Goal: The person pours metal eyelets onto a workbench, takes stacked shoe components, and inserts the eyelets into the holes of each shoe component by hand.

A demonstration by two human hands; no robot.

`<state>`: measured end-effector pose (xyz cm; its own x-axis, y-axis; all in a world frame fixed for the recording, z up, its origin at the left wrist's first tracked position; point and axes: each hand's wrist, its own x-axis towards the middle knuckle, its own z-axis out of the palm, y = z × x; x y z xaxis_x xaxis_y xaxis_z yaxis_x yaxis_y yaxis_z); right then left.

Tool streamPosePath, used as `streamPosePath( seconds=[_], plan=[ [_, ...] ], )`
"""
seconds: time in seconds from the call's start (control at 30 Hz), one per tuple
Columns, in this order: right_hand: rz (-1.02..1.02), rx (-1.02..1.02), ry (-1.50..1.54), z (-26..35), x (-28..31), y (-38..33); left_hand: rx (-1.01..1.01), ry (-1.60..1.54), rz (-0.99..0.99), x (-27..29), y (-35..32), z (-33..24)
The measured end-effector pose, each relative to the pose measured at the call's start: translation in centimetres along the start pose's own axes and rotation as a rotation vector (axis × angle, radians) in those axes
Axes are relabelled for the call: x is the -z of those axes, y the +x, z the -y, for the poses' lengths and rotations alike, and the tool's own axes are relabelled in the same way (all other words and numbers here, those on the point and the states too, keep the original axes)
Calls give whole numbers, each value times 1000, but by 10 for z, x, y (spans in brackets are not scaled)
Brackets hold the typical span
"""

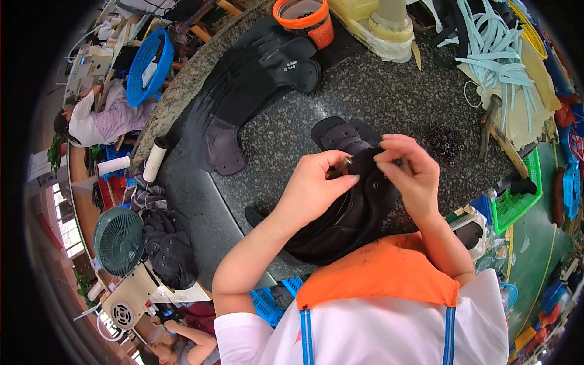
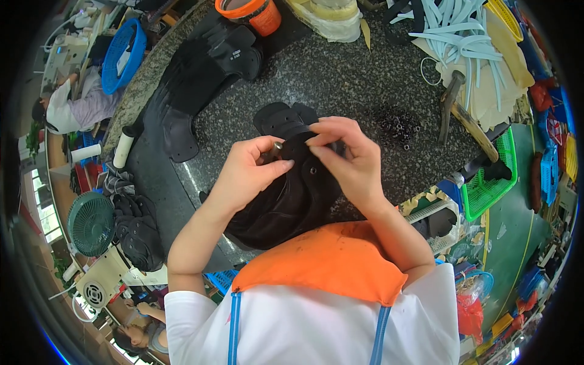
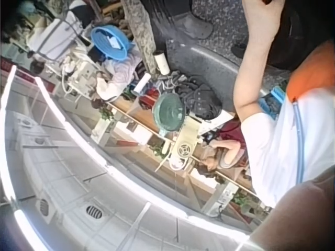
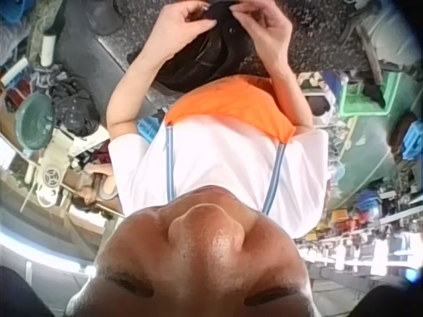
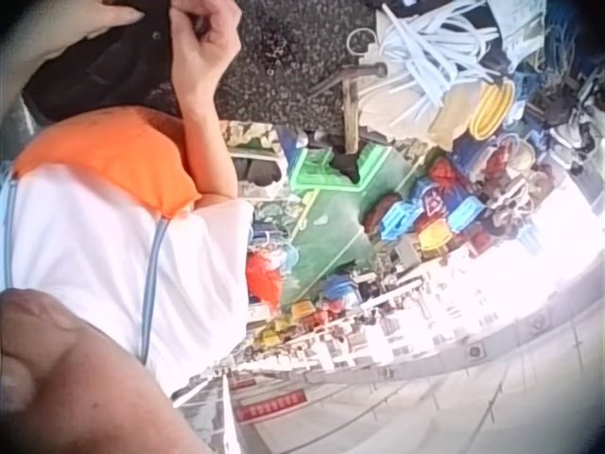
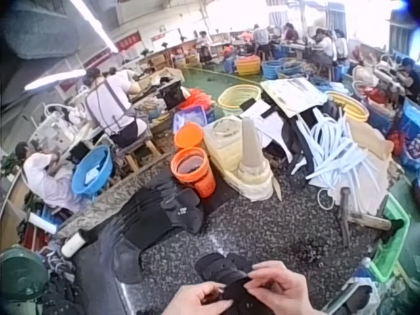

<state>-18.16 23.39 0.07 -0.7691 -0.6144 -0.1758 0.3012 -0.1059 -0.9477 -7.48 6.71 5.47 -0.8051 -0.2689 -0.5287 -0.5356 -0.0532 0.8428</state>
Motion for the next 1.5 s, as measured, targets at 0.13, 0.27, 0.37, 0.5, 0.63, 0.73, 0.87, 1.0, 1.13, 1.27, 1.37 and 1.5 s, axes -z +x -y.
streamPosePath(
  seconds=[0.13,0.27,0.37,0.5,0.63,0.73,0.87,1.0,1.13,1.27,1.37,1.5],
  plan=[
    [111,482,-499,2,-5,1,67,-189,107,-2,3,-12],
    [132,610,-556,5,-1,3,81,-132,108,-3,14,-14],
    [90,482,-833,28,9,13,-7,-12,41,8,16,-5],
    [-88,569,-1470,29,41,35,-246,452,-39,16,8,-5],
    [-30,746,-1557,8,74,36,-506,538,-158,-7,22,5],
    [5,818,-1586,0,84,33,-460,433,-215,-15,20,15],
    [-41,840,-1536,3,73,35,-322,372,43,5,22,2],
    [-90,575,-1148,14,57,23,-356,355,166,10,38,11],
    [-1,247,-653,25,6,10,-52,-51,263,29,23,1],
    [25,308,-540,25,-8,9,77,-212,405,34,24,-8],
    [61,457,-638,24,-9,7,153,-351,428,34,27,-5],
    [131,486,-675,19,-6,0,124,-357,474,25,29,-7]
  ],
)
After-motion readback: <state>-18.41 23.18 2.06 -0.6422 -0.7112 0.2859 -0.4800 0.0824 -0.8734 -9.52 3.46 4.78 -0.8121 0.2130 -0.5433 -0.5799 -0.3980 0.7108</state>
